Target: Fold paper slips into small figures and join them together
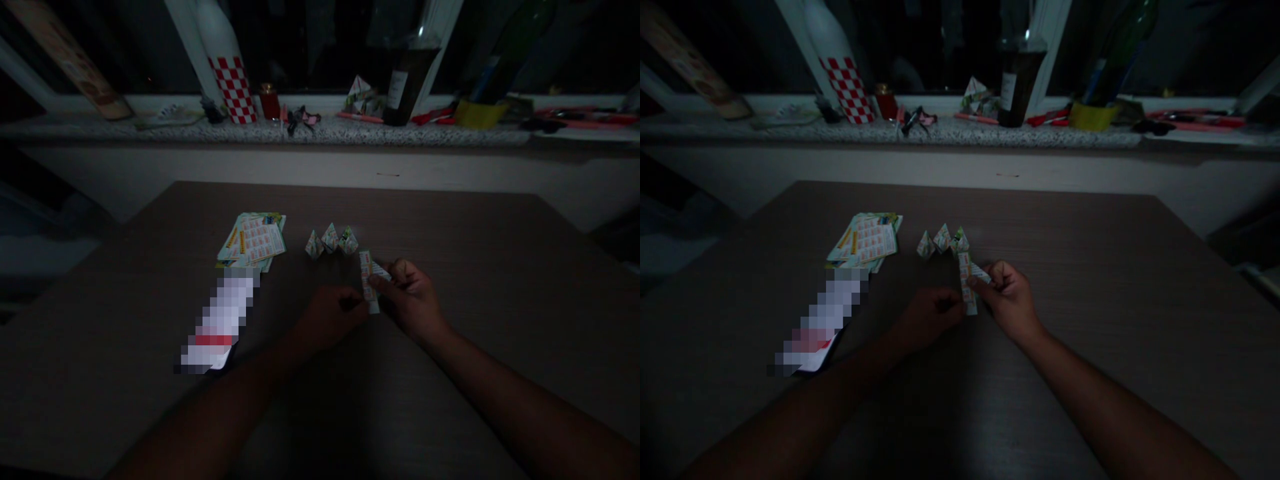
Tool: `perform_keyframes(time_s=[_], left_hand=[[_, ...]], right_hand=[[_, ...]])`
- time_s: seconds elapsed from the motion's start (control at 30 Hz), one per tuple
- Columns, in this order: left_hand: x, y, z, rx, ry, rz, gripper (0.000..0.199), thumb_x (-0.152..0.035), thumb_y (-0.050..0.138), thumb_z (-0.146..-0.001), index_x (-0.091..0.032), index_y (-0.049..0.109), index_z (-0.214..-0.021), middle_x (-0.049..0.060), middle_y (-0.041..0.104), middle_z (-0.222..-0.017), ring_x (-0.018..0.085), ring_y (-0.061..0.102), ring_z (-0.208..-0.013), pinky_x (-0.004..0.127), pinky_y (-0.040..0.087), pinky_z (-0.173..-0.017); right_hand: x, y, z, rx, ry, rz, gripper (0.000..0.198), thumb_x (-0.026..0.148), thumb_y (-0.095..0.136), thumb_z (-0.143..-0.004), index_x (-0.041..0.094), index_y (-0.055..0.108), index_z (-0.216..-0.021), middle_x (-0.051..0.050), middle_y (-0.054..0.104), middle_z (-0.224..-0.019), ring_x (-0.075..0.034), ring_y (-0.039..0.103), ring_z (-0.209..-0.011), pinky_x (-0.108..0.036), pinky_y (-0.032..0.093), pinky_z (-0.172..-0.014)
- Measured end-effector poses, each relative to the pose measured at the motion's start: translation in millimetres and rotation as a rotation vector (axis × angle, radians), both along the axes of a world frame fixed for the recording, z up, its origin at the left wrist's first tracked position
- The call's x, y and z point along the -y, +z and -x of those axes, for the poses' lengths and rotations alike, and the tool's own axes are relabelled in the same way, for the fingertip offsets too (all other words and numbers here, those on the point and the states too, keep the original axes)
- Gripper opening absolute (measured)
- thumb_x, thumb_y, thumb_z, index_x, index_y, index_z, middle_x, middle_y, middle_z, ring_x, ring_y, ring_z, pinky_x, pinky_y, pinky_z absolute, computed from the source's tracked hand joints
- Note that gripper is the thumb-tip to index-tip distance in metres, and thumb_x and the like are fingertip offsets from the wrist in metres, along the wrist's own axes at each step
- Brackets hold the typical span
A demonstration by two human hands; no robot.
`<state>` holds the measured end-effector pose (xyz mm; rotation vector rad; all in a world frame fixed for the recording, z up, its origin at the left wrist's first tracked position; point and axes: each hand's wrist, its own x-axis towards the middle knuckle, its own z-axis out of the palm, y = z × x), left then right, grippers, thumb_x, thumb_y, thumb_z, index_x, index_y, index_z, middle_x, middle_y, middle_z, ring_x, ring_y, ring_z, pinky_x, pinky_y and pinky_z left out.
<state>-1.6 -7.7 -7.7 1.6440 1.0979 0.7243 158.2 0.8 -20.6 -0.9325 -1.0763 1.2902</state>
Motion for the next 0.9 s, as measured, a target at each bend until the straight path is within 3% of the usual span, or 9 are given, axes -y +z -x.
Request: perform_keyframes(time_s=[0.17, 0.53, 0.7, 0.9], left_hand=[[-0.2, -0.1, 0.0, -0.029, 0.029, -0.038, 0.012, -0.023, 0.056, -0.075, -0.015, 0.062, -0.068, -0.002, 0.057, -0.061, 0.011, 0.049, -0.057, 0.021, 0.035, -0.053], [-4.9, -0.9, 6.2, 0.020, 0.065, 0.032, 0.007, -0.022, 0.061, -0.071, -0.015, 0.060, -0.072, -0.002, 0.058, -0.065, 0.010, 0.051, -0.059, 0.021, 0.038, -0.055], [-2.4, -0.7, 6.7, 0.058, 0.115, -0.063, 0.011, -0.024, 0.063, -0.074, -0.017, 0.056, -0.080, -0.001, 0.059, -0.072, 0.012, 0.055, -0.065, 0.022, 0.042, -0.059], [-1.5, -1.3, 5.9, -0.004, 0.083, -0.166, 0.013, -0.028, 0.060, -0.080, -0.018, 0.064, -0.088, 0.002, 0.068, -0.082, 0.015, 0.062, -0.076, 0.026, 0.046, -0.071]], right_hand=[[-1.9, -0.5, -0.5, -0.023, -0.034, 0.001, 0.049, 0.027, 0.076, -0.067, 0.022, 0.028, -0.061, 0.007, 0.040, -0.060, -0.009, 0.039, -0.052, -0.022, 0.031, -0.047], [-3.6, -0.5, -2.6, -0.038, -0.105, -0.017, 0.045, 0.022, 0.076, -0.066, 0.021, 0.032, -0.060, 0.007, 0.039, -0.059, -0.008, 0.039, -0.053, -0.023, 0.035, -0.053], [-3.6, -0.1, -2.1, -0.028, -0.134, -0.010, 0.044, 0.021, 0.076, -0.067, 0.021, 0.033, -0.060, 0.008, 0.039, -0.058, -0.008, 0.036, -0.051, -0.022, 0.032, -0.050], [-1.8, 4.1, 0.4, 0.100, -0.161, -0.035, 0.044, 0.023, 0.076, -0.065, 0.021, 0.033, -0.059, 0.007, 0.039, -0.058, -0.008, 0.035, -0.051, -0.022, 0.029, -0.049]])
